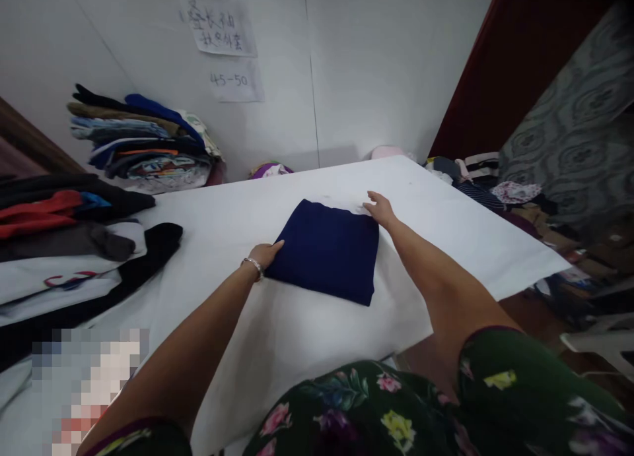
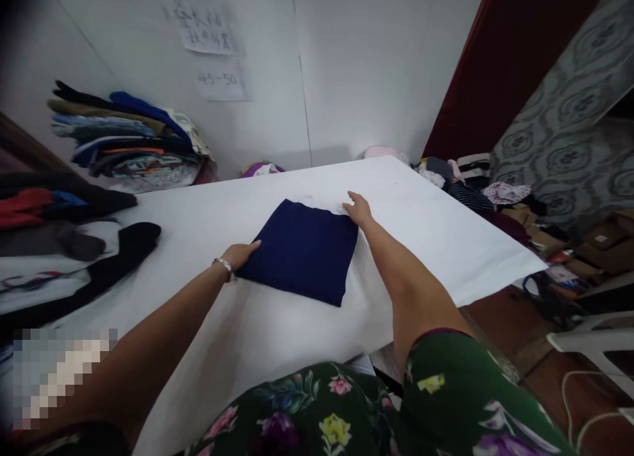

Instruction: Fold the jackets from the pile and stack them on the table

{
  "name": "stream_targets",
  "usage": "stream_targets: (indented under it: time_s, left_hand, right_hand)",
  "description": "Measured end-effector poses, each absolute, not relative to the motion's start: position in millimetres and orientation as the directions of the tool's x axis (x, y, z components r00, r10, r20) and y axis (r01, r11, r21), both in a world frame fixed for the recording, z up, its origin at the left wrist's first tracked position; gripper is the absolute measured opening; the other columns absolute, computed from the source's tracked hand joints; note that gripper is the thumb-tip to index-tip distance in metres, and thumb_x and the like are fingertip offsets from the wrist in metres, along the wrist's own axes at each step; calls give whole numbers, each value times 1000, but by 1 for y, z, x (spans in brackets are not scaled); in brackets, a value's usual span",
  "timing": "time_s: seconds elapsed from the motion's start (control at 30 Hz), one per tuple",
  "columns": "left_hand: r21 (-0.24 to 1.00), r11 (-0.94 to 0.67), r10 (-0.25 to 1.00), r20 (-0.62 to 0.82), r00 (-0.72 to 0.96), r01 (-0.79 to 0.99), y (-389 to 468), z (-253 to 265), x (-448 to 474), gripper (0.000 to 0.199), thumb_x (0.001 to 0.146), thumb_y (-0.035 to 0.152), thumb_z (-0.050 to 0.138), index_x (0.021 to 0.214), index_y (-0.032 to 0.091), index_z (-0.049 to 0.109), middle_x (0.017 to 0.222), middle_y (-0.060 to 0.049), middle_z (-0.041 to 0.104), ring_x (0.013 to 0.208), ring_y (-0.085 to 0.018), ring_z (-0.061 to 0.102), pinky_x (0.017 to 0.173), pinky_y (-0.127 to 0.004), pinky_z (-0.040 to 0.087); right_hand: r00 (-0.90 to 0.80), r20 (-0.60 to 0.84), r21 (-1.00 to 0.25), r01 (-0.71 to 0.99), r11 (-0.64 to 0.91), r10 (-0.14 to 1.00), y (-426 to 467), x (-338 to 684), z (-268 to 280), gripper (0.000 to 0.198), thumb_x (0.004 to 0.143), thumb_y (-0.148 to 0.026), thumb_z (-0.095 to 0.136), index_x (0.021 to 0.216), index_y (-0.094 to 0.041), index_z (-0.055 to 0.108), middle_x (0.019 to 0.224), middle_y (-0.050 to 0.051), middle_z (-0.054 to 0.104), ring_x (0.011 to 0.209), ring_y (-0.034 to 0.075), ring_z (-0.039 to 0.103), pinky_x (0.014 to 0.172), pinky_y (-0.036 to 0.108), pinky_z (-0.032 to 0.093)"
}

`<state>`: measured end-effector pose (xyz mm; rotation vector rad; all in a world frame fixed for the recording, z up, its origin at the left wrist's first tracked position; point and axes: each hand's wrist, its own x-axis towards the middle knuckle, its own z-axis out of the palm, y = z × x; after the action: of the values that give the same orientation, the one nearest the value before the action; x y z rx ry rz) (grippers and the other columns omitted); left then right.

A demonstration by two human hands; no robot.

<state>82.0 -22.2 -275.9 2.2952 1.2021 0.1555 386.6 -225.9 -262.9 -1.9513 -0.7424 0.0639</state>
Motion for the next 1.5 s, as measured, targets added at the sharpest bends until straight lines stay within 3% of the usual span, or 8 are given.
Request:
stream_targets:
  time_s: [0.1, 0.2, 0.47, 0.6, 0.77, 1.03, 1.27, 1.5]
  left_hand:
    - [582, -412, 796, -144, 588, 701, -27, -281, 65, 44, 78, 58, 50, 58, 20, 63, 64, -4, 68, 66, -19, 63, 61, -27, 45]
    - [762, -299, 819, -104, 564, 575, -28, -288, 49, 42, 69, 61, 58, 66, 20, 65, 66, 0, 66, 66, -16, 58, 60, -25, 43]
    - [863, -198, 758, -167, 631, 465, -24, -291, 41, 54, 58, 67, 63, 80, 19, 70, 74, -1, 69, 72, -18, 59, 66, -28, 44]
    - [818, -280, 713, -174, 679, 503, -26, -290, 43, 49, 69, 63, 58, 90, 20, 68, 86, -2, 71, 84, -20, 63, 77, -29, 45]
    - [601, -492, 739, -94, 667, 630, -30, -295, 41, 40, 81, 58, 48, 78, 21, 62, 68, -1, 64, 70, -19, 60, 63, -29, 40]
    - [409, -496, 824, -58, 564, 766, -36, -298, 38, 38, 85, 59, 41, 85, 24, 58, 86, -6, 69, 84, -25, 63, 64, -30, 38]
    - [386, -525, 805, -62, 590, 758, -36, -299, 35, 43, 89, 58, 31, 84, 26, 60, 90, -5, 71, 90, -26, 64, 67, -31, 38]
    - [378, -526, 810, -51, 584, 762, -38, -298, 34, 44, 88, 60, 32, 82, 26, 61, 86, -6, 72, 87, -26, 65, 65, -31, 38]
  right_hand:
    - [876, 286, -907, 378, -184, 389, -245, 351, -285, 45, 77, -34, 61, 119, -19, 60, 130, 11, 57, 119, 24, 51, 100, 43, 43]
    - [956, 61, -998, 58, 19, 288, -294, 299, -299, 48, 75, -40, 64, 118, -21, 58, 124, 9, 60, 111, 23, 57, 87, 38, 51]
    - [719, -389, -878, -479, 4, 576, -370, 176, -290, 59, 64, -35, 80, 115, -23, 54, 65, -2, 63, 51, 11, 54, 39, 20, 30]
    - [683, -380, -880, -475, -17, 624, -361, 158, -293, 50, 58, -36, 83, 98, -20, 57, 52, -9, 49, 46, 9, 52, 36, 19, 21]
    - [714, -371, -899, -437, -36, 594, -355, 153, -303, 46, 55, -38, 83, 84, -21, 52, 53, -12, 44, 38, 6, 44, 35, 19, 24]
    - [706, -352, -936, -258, -240, 614, -361, 154, -310, 40, 60, -41, 78, 80, -21, 49, 50, -12, 40, 32, 6, 39, 31, 20, 29]
    - [702, -366, -930, -306, -205, 611, -347, 200, -294, 53, 75, -37, 71, 122, -22, 50, 60, -4, 59, 48, 12, 55, 39, 20, 38]
    - [792, -318, -948, -283, -148, 521, -288, 296, -286, 18, 79, -33, 64, 87, -17, 63, 71, 6, 68, 64, 17, 63, 54, 27, 52]
